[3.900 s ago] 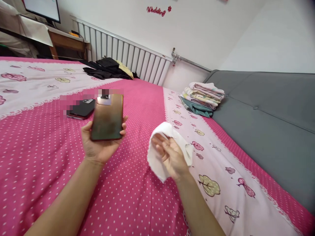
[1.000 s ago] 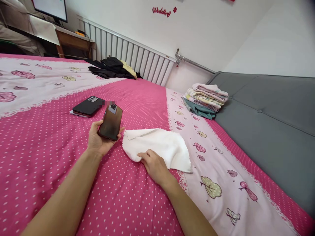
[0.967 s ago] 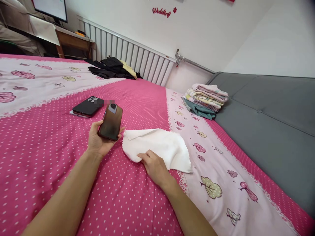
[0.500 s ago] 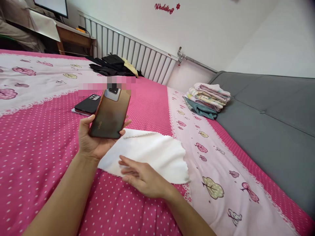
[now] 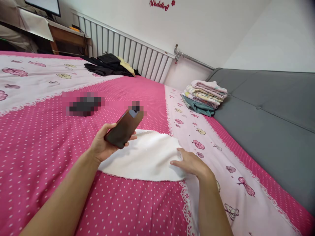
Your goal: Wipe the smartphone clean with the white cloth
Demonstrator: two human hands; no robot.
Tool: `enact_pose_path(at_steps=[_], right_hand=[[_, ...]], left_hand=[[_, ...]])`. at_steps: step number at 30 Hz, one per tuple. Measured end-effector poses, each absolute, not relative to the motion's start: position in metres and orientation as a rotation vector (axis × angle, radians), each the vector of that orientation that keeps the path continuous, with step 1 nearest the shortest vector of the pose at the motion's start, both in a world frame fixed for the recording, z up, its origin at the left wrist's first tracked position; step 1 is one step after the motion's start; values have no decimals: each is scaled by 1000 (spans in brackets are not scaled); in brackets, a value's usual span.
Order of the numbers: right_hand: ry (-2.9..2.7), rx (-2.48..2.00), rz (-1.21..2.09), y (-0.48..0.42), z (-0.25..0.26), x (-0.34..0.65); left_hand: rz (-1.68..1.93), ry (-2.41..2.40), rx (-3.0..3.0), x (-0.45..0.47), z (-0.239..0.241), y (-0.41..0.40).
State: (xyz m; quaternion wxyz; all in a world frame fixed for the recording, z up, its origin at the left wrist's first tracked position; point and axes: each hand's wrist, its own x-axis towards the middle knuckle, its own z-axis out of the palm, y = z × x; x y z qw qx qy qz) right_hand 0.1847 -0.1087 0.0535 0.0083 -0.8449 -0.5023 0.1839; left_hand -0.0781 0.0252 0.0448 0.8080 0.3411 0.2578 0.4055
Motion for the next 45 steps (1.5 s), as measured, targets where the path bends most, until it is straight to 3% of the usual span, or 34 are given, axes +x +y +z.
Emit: enact_pose_path(at_steps=[7,16,22,26,30,33,35,41,45], right_hand=[[-1495,-2524,688,-137,71,192],[-1444,-2721,144,-153,101,166],[-1752,-2325,437,-115,68,148],[-1680,-2094,685,-89,37,141],[-1566,-1983,734,-77,17,140],[-1428,-1926,773,-73,7,139],[-1357,-1868,807,-70,2,137],[-1326,-1895,765,-72,8,146],[-1295,-1967,640,-72,10,157]], left_hand=[[630,709,925,-60,29,18],[609,1001,1393,-37,15,1],[533,1404,2120,-17,15,-32],[484,1380,2226,-13,15,-39],[650,1333,2146,-25,12,-9],[1088,1210,2154,-46,3,27],[1193,1343,2078,-61,-2,46],[396,1843,2154,-86,6,60],[318,1796,2132,-90,8,62]])
